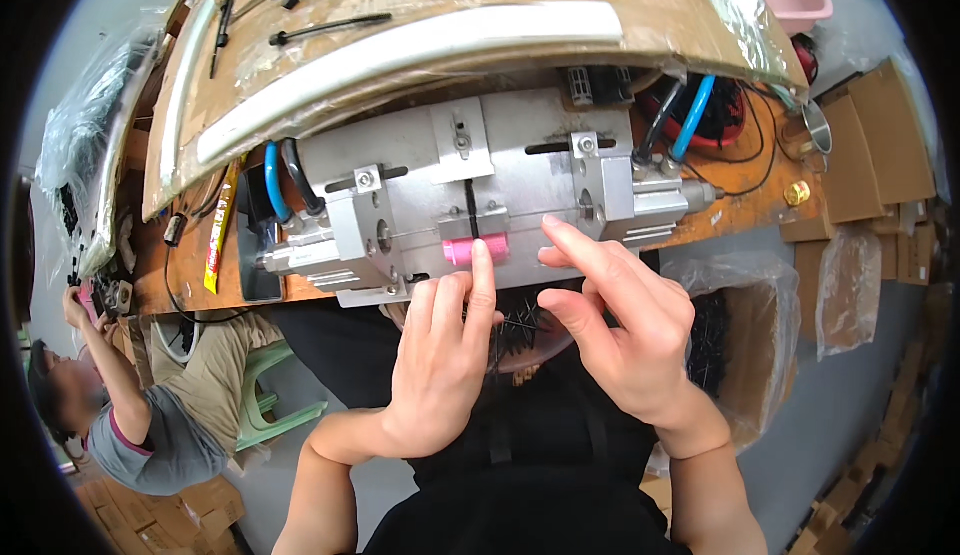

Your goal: The person repeatedly picks up black cable-like objects from a pile on a wooden table and inserts them into a pink fixture on a metal jig. They then remove the processed items and place them into a clear plastic bowl below. The process is repeated continuously throughout the clip.

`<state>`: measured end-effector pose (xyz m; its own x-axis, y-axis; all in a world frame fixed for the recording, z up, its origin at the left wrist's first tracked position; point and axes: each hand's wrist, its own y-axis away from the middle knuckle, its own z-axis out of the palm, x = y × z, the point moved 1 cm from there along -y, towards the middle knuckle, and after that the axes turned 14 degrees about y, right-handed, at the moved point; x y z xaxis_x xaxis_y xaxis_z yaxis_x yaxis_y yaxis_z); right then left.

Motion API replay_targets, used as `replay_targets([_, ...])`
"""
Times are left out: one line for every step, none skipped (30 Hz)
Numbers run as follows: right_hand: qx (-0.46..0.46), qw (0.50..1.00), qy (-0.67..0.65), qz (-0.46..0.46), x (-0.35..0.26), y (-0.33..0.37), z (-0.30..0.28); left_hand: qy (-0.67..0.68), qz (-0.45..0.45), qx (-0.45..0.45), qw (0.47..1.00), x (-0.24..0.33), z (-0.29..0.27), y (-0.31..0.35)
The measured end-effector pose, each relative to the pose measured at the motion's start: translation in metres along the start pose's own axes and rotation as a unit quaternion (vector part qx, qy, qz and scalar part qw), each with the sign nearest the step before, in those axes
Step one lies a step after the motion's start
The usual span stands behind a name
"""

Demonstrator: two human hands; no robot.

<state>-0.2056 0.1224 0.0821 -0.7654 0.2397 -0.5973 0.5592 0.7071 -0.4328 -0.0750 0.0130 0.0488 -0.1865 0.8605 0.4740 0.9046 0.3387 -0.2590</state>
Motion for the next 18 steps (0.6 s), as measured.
replay_targets([0.001,1.0,0.009,-0.021,-0.003,-0.007,-0.002,0.026,0.016,0.005,1.0,-0.003,-0.006,-0.003])
replay_targets([-0.005,0.998,0.048,-0.028,-0.007,-0.018,-0.008,0.054,0.035,0.009,0.998,-0.006,-0.018,-0.012])
replay_targets([0.032,0.995,0.052,-0.078,-0.007,-0.038,0.0,0.073,0.041,0.013,0.996,-0.014,-0.032,-0.016])
replay_targets([0.076,0.987,0.08,-0.115,-0.007,-0.057,-0.001,0.095,0.081,0.064,0.99,-0.026,-0.047,-0.033])
replay_targets([0.09,0.979,0.12,-0.138,-0.016,-0.083,-0.006,0.073,0.11,0.11,0.985,-0.034,-0.074,-0.056])
replay_targets([0.105,0.962,0.169,-0.189,-0.015,-0.114,-0.002,0.051,0.103,0.164,0.98,-0.046,-0.089,-0.08])
replay_targets([0.123,0.939,0.215,-0.24,-0.014,-0.144,0.002,0.006,0.11,0.215,0.97,-0.067,-0.101,-0.105])
replay_targets([0.147,0.91,0.258,-0.289,-0.014,-0.175,0.005,-0.007,0.137,0.194,0.971,-0.092,-0.112,-0.126])
replay_targets([0.087,0.935,0.22,-0.263,-0.026,-0.209,0.019,-0.033,0.15,0.174,0.973,-0.116,-0.129,-0.133])
replay_targets([0.05,0.934,0.258,-0.241,-0.03,-0.237,0.035,0.029,0.119,0.082,0.989,-0.126,-0.139,-0.143])
replay_targets([0.039,0.919,0.295,-0.261,-0.031,-0.259,0.047,0.093,0.091,-0.013,0.991,-0.129,-0.147,-0.151])
replay_targets([-0.03,0.909,0.328,-0.256,-0.039,-0.27,0.054,0.115,0.089,-0.045,0.988,-0.132,-0.149,-0.152])
replay_targets([-0.049,0.897,0.359,-0.251,-0.043,-0.277,0.062,0.123,0.091,-0.05,0.987,-0.132,-0.155,-0.15])
replay_targets([-0.071,0.884,0.393,-0.242,-0.041,-0.279,0.069,0.136,0.096,-0.058,0.984,-0.13,-0.156,-0.146])
replay_targets([-0.096,0.871,0.421,-0.235,-0.04,-0.279,0.077,0.148,0.094,-0.067,0.982,-0.128,-0.157,-0.138])
replay_targets([-0.076,0.871,0.41,-0.26,-0.038,-0.276,0.077,0.094,0.117,-0.034,0.988,-0.122,-0.158,-0.128])
replay_targets([-0.09,0.872,0.417,-0.241,-0.035,-0.27,0.068,0.089,0.121,0.008,0.989,-0.116,-0.151,-0.118])
replay_targets([-0.104,0.872,0.424,-0.221,-0.034,-0.263,0.053,0.084,0.124,0.05,0.987,-0.106,-0.139,-0.107])
